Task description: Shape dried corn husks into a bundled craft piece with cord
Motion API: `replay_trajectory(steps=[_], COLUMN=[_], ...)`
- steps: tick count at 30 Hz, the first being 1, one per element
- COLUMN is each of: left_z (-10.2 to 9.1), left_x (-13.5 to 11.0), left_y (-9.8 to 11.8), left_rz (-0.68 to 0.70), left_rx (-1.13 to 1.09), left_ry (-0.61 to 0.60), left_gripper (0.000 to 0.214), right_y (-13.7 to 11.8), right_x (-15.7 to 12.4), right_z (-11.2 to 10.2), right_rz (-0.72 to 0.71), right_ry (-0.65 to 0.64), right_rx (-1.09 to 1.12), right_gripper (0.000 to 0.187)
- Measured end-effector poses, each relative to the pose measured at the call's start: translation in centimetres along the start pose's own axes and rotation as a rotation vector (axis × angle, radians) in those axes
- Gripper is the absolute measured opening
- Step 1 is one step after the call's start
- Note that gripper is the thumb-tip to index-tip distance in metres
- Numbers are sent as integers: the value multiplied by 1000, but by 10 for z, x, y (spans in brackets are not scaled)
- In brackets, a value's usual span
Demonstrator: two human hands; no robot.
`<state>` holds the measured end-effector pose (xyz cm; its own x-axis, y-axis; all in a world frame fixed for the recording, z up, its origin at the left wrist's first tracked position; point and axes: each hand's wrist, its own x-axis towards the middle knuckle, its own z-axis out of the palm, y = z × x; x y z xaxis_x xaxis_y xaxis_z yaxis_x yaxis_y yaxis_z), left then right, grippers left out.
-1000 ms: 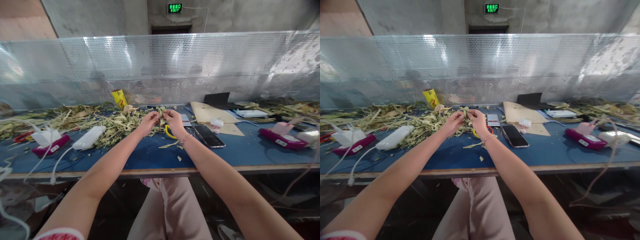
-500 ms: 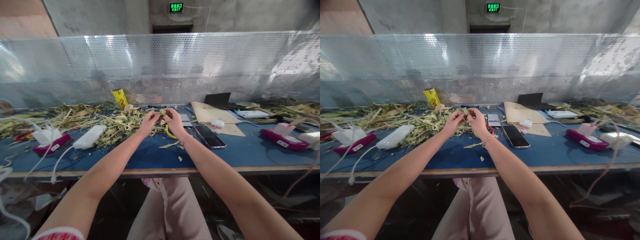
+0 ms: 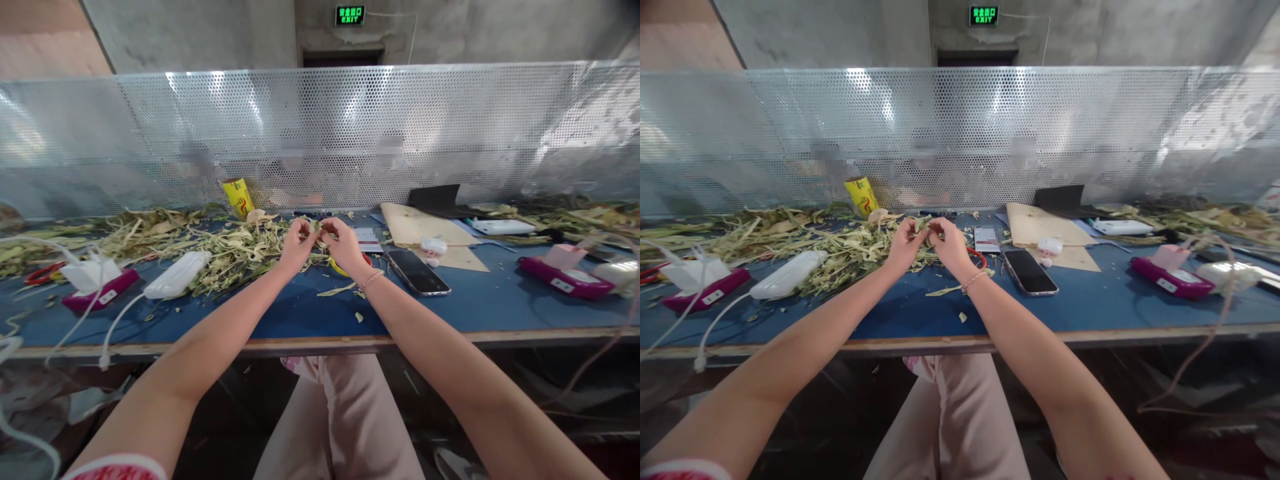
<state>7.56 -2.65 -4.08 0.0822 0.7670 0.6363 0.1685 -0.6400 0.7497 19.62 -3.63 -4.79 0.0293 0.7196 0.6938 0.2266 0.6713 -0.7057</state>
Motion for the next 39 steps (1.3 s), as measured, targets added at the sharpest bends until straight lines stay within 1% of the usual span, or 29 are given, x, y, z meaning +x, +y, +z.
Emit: replay_trajectory(steps=[5, 8, 11, 16, 19, 22, 25, 30, 32, 35, 39], left_z=[0, 0, 2, 6, 7, 6, 5, 5, 5, 5, 6], left_x=[-1, -1, 0, 1, 1, 1, 1, 1, 1, 0, 0], left_y=[5, 4, -2, -5, -2, -1, -4, -4, -2, 3, 5], left_rz=[3, 5, -52, -222, -244, -210, -196, -232, -251, -273, -313], left_rx=[61, 59, -78, -397, -497, -512, -488, -498, -525, -558, -556], left_ry=[52, 35, -33, -116, -137, -122, -102, -49, -41, -36, 5], left_gripper=[35, 38, 27, 17, 12, 15, 17, 16, 16, 15, 17], right_y=[-4, -3, 3, 7, 3, -1, -3, -2, 0, 2, 1], right_x=[-2, -1, 1, 2, 1, 0, -1, 0, 0, 1, 1], right_z=[-1, 0, 0, 1, 1, 0, -1, -2, -2, -1, -2], right_rz=[-2, 35, 89, 102, 88, 50, 29, 63, 72, 75, 49], right_ry=[10, 54, 79, 13, -8, 4, 14, 48, 58, 33, -67], right_rx=[-84, -50, 51, 210, 235, 200, 171, 155, 163, 164, 94], right_gripper=[7, 5, 6, 22, 23, 18, 18, 26, 23, 19, 23])
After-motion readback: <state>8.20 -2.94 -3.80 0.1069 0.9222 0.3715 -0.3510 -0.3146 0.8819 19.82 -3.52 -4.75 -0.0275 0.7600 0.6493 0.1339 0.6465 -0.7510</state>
